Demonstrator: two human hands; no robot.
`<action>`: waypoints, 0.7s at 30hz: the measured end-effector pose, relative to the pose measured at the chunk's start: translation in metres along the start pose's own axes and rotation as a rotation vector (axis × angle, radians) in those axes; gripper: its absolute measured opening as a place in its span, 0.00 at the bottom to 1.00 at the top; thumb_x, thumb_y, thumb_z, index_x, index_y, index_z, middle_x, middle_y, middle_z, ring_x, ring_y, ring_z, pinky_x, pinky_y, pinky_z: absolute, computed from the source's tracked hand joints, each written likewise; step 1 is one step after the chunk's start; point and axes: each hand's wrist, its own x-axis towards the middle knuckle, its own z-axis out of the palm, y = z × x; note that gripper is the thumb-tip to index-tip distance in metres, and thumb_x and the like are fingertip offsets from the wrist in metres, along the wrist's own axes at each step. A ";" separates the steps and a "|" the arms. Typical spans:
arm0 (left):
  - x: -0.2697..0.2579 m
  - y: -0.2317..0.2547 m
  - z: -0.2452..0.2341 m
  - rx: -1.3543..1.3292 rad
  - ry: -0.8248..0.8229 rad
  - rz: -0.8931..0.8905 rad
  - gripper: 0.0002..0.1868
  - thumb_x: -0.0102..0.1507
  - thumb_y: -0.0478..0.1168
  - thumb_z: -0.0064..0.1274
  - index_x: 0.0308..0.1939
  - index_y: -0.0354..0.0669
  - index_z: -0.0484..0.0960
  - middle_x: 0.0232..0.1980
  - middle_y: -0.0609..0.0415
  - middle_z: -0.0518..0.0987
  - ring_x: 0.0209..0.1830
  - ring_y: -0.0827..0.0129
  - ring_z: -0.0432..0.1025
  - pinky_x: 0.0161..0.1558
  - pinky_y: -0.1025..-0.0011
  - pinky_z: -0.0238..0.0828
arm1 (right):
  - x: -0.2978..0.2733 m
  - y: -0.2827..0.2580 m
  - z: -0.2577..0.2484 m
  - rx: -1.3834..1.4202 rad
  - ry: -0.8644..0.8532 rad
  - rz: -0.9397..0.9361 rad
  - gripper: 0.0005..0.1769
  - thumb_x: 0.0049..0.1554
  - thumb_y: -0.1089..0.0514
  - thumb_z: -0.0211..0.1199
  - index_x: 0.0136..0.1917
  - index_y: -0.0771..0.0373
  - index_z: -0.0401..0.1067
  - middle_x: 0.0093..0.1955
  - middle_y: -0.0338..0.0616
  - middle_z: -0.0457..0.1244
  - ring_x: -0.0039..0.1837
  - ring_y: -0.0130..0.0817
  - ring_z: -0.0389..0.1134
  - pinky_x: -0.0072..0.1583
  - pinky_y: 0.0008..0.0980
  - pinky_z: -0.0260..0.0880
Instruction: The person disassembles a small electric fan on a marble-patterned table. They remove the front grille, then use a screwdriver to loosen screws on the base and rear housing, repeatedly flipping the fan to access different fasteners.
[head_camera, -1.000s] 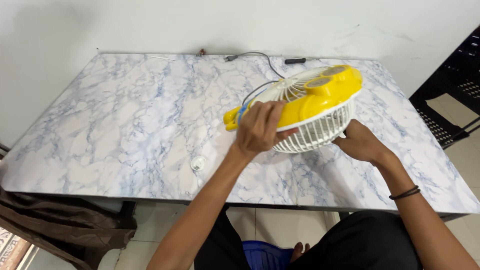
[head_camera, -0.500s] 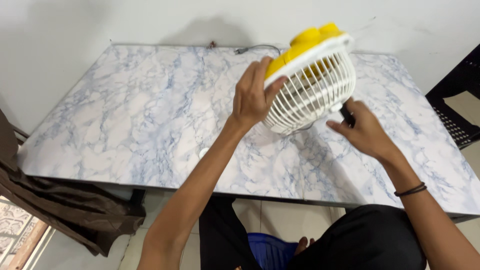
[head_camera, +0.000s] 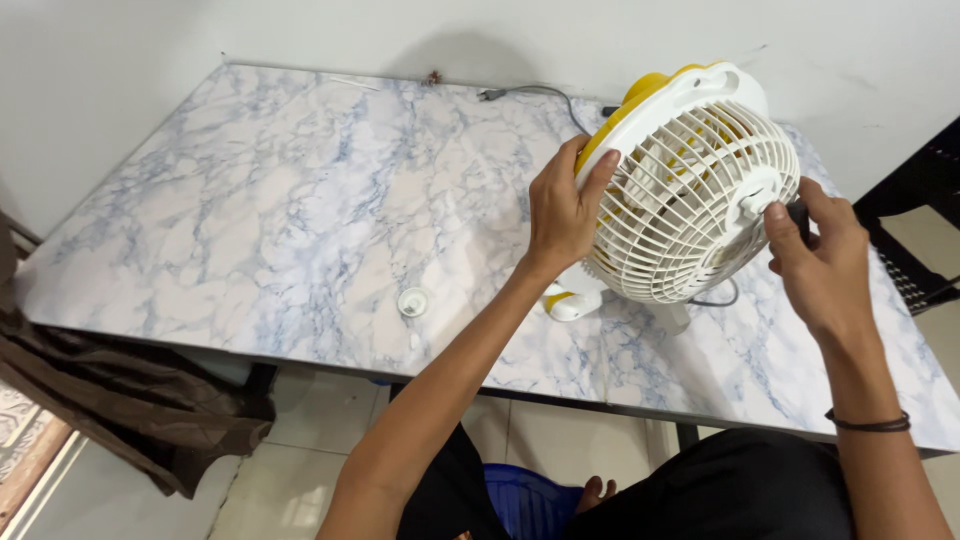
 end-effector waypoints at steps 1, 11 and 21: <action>0.000 0.002 0.002 -0.016 0.011 0.007 0.25 0.73 0.54 0.46 0.52 0.31 0.79 0.41 0.41 0.84 0.37 0.58 0.80 0.39 0.63 0.77 | 0.000 0.004 -0.002 -0.008 0.007 0.014 0.32 0.68 0.44 0.56 0.78 0.66 0.66 0.52 0.45 0.54 0.43 0.32 0.62 0.42 0.32 0.70; -0.009 0.007 0.047 -0.035 -0.063 -0.291 0.29 0.71 0.59 0.46 0.49 0.32 0.81 0.34 0.44 0.83 0.32 0.61 0.80 0.37 0.65 0.75 | 0.004 0.016 -0.015 -0.499 0.131 -0.339 0.57 0.58 0.27 0.71 0.80 0.74 0.62 0.68 0.65 0.49 0.65 0.60 0.63 0.58 0.50 0.76; -0.002 0.008 0.059 -0.148 -0.296 -0.246 0.30 0.69 0.60 0.44 0.54 0.35 0.79 0.32 0.48 0.84 0.29 0.65 0.80 0.33 0.66 0.76 | 0.009 0.035 -0.039 -0.629 0.263 -0.378 0.38 0.65 0.31 0.59 0.69 0.66 0.68 0.65 0.56 0.54 0.71 0.48 0.56 0.68 0.54 0.62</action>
